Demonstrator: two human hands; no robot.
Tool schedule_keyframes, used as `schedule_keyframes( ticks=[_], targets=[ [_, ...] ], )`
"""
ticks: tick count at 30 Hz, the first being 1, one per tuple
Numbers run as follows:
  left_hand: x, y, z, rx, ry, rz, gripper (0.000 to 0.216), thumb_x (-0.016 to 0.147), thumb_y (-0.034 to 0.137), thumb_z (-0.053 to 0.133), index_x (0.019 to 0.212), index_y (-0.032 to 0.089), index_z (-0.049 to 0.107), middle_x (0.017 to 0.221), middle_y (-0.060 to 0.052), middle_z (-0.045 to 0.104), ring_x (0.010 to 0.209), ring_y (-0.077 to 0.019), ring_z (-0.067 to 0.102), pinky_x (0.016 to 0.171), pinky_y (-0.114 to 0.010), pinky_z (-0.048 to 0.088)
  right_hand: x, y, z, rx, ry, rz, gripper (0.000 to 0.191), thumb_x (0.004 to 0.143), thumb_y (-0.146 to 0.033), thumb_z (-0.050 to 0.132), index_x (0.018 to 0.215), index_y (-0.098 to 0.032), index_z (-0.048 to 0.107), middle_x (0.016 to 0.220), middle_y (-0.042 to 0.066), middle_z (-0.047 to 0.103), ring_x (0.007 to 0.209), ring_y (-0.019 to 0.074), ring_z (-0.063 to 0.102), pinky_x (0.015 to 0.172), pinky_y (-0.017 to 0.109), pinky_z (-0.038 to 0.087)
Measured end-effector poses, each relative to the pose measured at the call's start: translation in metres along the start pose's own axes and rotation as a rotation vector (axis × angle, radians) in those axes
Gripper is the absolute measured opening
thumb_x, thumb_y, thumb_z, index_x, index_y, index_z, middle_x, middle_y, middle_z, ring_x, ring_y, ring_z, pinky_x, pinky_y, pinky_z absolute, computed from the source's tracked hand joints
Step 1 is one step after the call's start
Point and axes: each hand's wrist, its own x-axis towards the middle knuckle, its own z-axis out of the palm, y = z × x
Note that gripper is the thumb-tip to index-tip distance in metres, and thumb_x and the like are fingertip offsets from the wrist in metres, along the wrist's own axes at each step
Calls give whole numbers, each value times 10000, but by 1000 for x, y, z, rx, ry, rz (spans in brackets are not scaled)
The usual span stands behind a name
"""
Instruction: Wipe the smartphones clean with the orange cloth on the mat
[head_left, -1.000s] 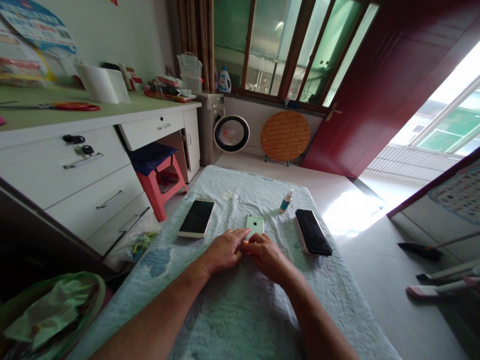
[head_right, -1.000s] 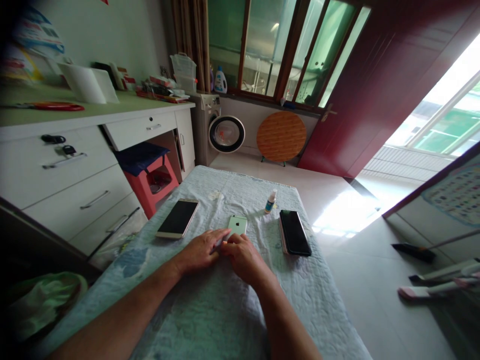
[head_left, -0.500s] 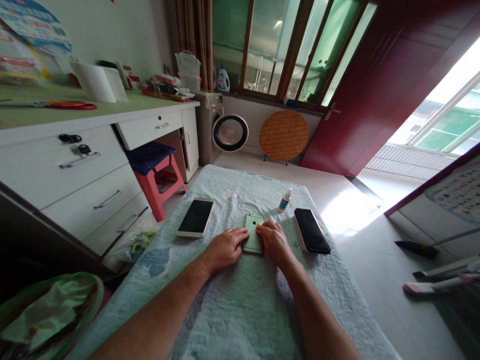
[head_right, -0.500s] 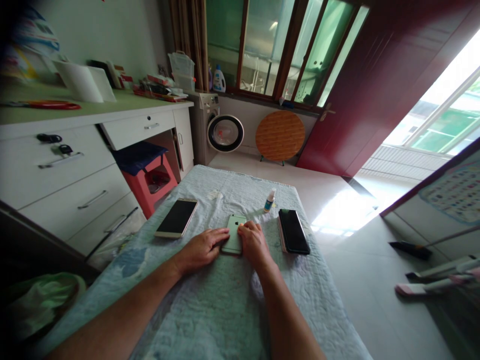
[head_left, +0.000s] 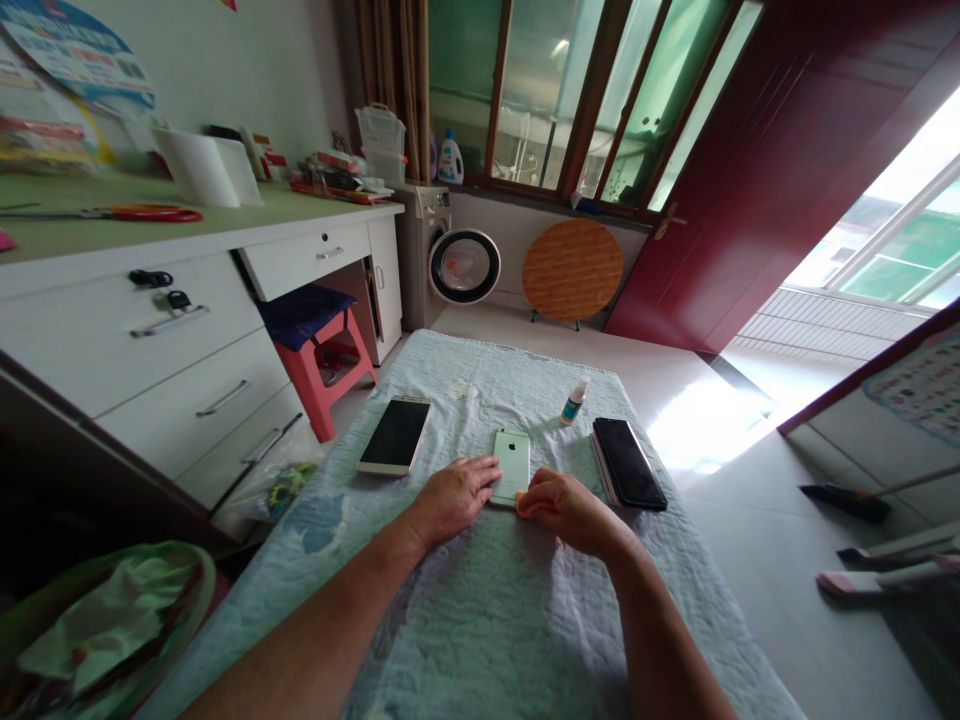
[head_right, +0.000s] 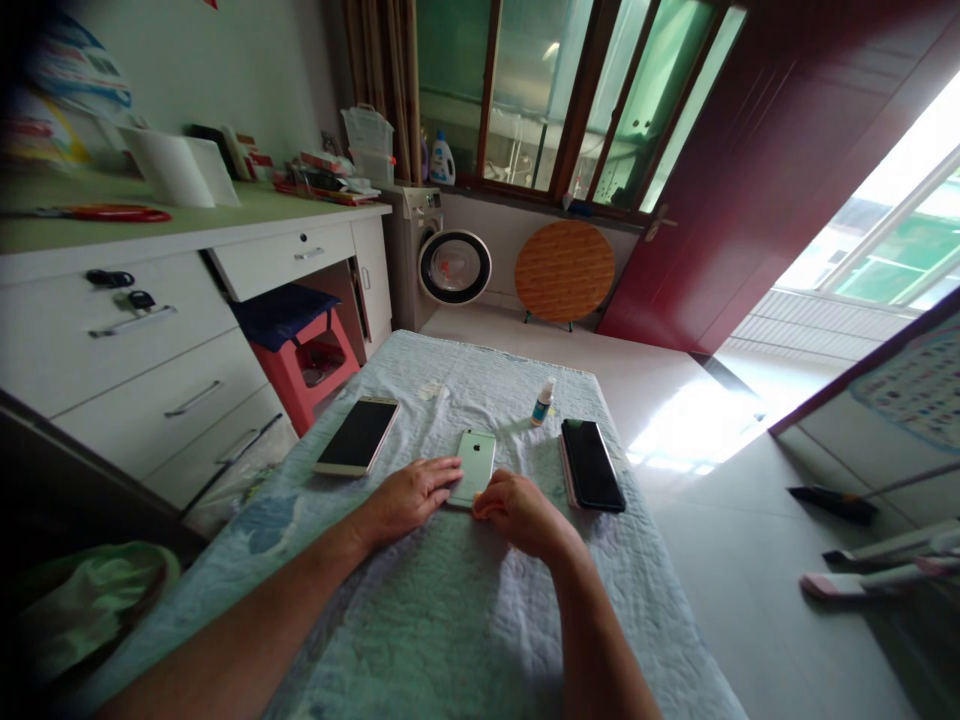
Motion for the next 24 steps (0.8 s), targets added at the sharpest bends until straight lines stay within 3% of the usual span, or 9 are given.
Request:
schedule_keyframes(
  ticks=[5,10,16,24],
  targets=[
    [0,1,-1,-3,-10,-3,392,884,176,498,1261,208,602,1405,-59,531,1255,-201,515,1097,-356,347,-1,1,1,24,12,32,300,738,5,513,806,-194,727,823,8,604,758,115,582,751,214,430],
    [1,2,-3,-12,-39,-19,389,896,188,490,1270,212,594,1420,-58,515,1274,-201,501,1123,-376,309,9,-4,16,-72,155,18,229,795,-16,522,773,-180,682,799,14,605,785,131,554,751,232,403],
    [1,3,-2,-35,-15,-30,356,952,283,436,1265,247,602,1407,-42,530,1268,-204,508,1108,-369,333,21,-10,36,-138,197,-31,191,859,-70,530,812,-189,671,845,25,602,836,147,536,800,259,394],
    [0,5,-4,-37,-23,-21,388,890,214,497,1264,223,600,1419,-56,516,1282,-211,495,1117,-379,313,17,3,25,-184,299,118,218,838,-56,500,810,-186,674,863,30,569,828,145,531,792,250,390]
  ],
)
